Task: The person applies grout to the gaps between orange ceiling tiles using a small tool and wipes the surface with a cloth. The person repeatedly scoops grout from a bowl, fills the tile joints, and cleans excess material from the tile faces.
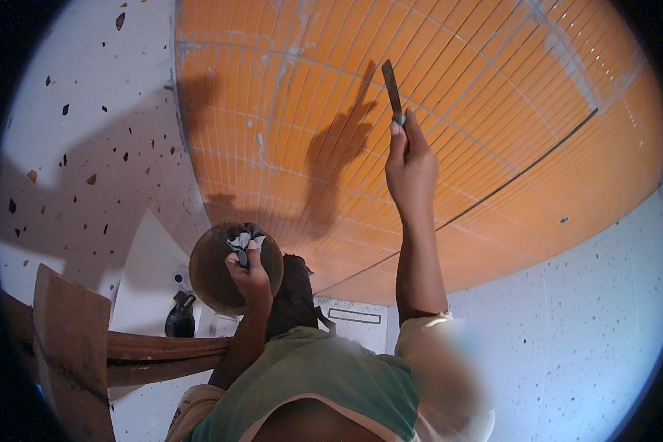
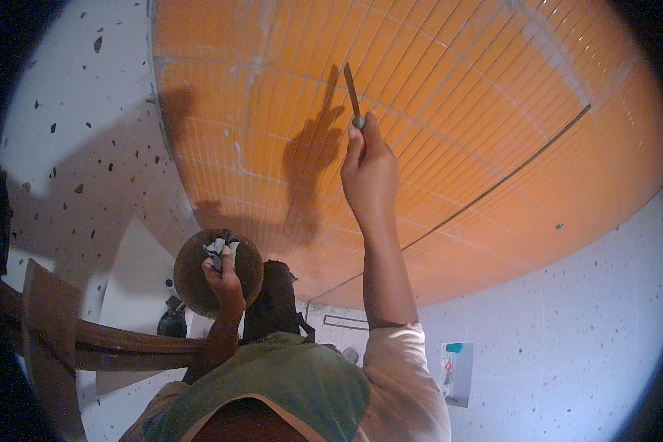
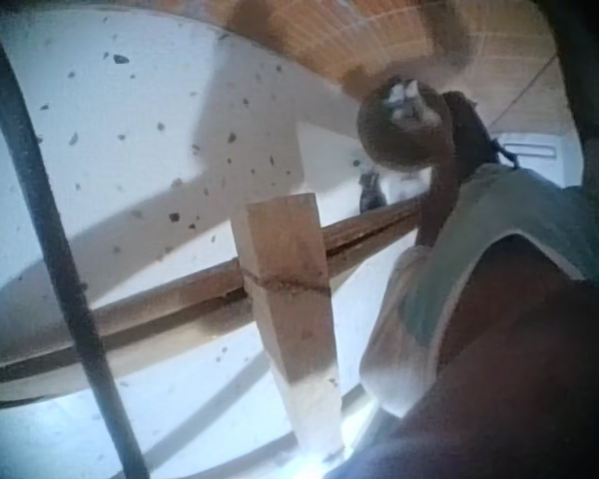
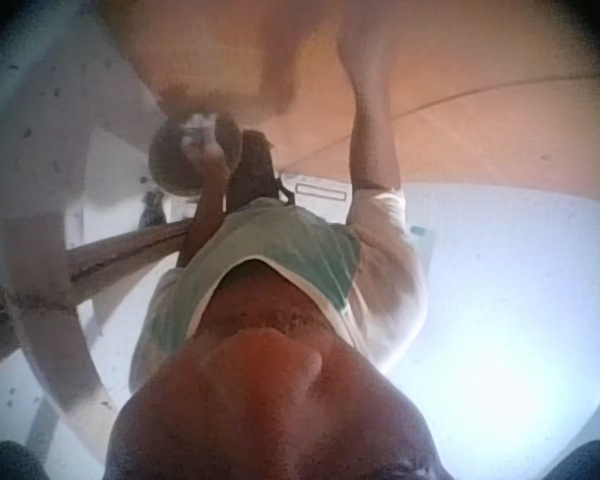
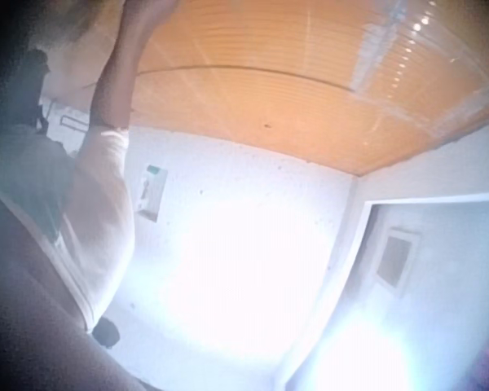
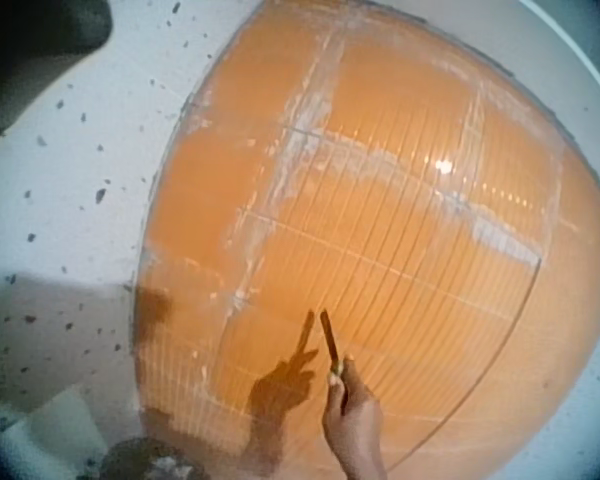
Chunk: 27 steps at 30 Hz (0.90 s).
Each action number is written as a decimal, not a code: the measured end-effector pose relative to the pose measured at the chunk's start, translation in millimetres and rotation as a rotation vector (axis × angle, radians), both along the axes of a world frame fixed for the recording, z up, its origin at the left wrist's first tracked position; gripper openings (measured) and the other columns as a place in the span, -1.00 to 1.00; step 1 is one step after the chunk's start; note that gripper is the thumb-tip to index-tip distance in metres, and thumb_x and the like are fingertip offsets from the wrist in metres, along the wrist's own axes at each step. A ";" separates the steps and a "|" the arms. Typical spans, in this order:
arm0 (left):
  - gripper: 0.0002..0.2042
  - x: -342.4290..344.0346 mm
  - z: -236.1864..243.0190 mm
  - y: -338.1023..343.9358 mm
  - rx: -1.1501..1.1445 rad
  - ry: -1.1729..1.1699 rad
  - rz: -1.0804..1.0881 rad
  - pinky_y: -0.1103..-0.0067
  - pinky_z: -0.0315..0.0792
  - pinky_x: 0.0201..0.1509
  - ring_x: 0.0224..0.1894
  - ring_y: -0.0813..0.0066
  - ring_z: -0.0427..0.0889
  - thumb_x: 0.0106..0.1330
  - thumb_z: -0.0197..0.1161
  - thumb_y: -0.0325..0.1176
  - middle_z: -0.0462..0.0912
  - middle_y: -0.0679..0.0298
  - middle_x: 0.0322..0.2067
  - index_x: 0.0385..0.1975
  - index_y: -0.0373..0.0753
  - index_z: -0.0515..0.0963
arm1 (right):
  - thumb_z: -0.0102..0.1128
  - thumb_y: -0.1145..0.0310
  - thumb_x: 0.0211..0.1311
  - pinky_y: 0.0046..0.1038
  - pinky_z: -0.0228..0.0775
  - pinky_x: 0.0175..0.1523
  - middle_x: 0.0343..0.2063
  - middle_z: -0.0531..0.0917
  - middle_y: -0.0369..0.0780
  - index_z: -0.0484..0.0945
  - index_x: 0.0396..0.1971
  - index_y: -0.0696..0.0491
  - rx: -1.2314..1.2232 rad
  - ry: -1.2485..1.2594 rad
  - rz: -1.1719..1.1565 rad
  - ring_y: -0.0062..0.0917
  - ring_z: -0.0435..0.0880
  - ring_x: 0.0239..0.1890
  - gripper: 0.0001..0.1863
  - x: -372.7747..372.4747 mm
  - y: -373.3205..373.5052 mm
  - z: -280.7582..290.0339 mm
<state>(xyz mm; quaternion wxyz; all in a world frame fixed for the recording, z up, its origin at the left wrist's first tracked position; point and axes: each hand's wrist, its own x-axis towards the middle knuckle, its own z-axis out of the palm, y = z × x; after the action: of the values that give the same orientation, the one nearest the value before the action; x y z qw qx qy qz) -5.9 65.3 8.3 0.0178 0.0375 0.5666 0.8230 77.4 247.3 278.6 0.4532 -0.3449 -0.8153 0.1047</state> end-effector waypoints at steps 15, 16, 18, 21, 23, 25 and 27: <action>-0.71 1.0 3.2 -1.7 -0.087 0.005 0.010 0.58 0.36 -0.20 -0.35 0.55 0.35 0.36 0.29 -0.32 0.38 0.31 -0.42 -0.36 -0.26 0.27 | 0.05 0.24 0.42 -0.27 0.45 -0.43 -0.53 0.63 0.07 0.51 0.09 0.25 -0.033 -0.071 0.002 -0.16 0.68 -0.51 -0.59 -10.1 -2.9 -9.8; -0.71 0.4 2.5 -1.1 -0.080 -0.006 0.006 0.58 0.36 -0.20 -0.35 0.55 0.36 0.36 0.30 -0.31 0.38 0.31 -0.41 -0.36 -0.27 0.27 | 0.05 0.24 0.42 -0.27 0.45 -0.43 -0.54 0.63 0.06 0.51 0.08 0.25 -0.019 -0.059 0.004 -0.17 0.68 -0.52 -0.59 -14.3 0.1 -9.0; -0.72 0.0 4.7 -2.6 -0.101 -0.033 -0.030 0.55 0.36 -0.12 -0.27 0.49 0.39 0.36 0.28 -0.30 0.41 0.24 -0.32 -0.29 -0.31 0.30 | 0.05 0.23 0.42 -0.27 0.44 -0.45 -0.55 0.63 0.04 0.51 0.08 0.24 0.009 -0.036 0.008 -0.18 0.67 -0.54 -0.58 -20.5 4.9 -10.2; -0.70 1.0 11.6 -8.0 -0.164 -0.073 -0.093 0.46 0.36 0.06 -0.09 0.38 0.45 0.38 0.24 -0.28 0.48 0.12 -0.15 -0.15 -0.40 0.37 | 0.06 0.23 0.42 -0.27 0.43 -0.46 -0.58 0.63 0.02 0.51 0.08 0.23 0.011 -0.040 -0.005 -0.18 0.66 -0.57 -0.59 -25.8 2.0 -16.4; -0.68 0.4 7.9 -8.1 -0.178 -0.087 -0.089 0.44 0.34 0.08 -0.07 0.36 0.44 0.38 0.23 -0.25 0.47 0.10 -0.13 -0.14 -0.40 0.37 | 0.06 0.24 0.42 -0.26 0.42 -0.47 -0.59 0.63 0.01 0.52 0.07 0.23 -0.034 -0.142 0.018 -0.18 0.66 -0.58 -0.60 -16.8 -2.1 -15.2; -0.67 1.2 7.7 -7.2 -0.203 -0.080 -0.079 0.43 0.33 0.10 -0.06 0.35 0.43 0.38 0.23 -0.24 0.46 0.09 -0.12 -0.14 -0.40 0.36 | 0.06 0.25 0.42 -0.26 0.43 -0.47 -0.59 0.63 0.02 0.52 0.07 0.22 -0.032 -0.160 0.028 -0.18 0.67 -0.57 -0.60 -8.9 -2.9 -20.2; -0.66 0.7 5.6 -7.6 -0.222 -0.072 -0.081 0.43 0.32 0.10 -0.05 0.34 0.42 0.38 0.23 -0.22 0.45 0.08 -0.11 -0.13 -0.40 0.36 | 0.06 0.26 0.42 -0.27 0.44 -0.46 -0.57 0.63 0.04 0.52 0.07 0.22 -0.002 -0.098 0.032 -0.19 0.67 -0.56 -0.61 -7.9 -2.1 -33.2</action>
<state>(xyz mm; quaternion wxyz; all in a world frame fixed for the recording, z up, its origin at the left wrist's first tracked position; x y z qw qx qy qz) -5.2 57.7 14.0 0.0752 0.0286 0.6511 0.7547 69.5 245.2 245.4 0.4106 -0.3370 -0.8418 0.0957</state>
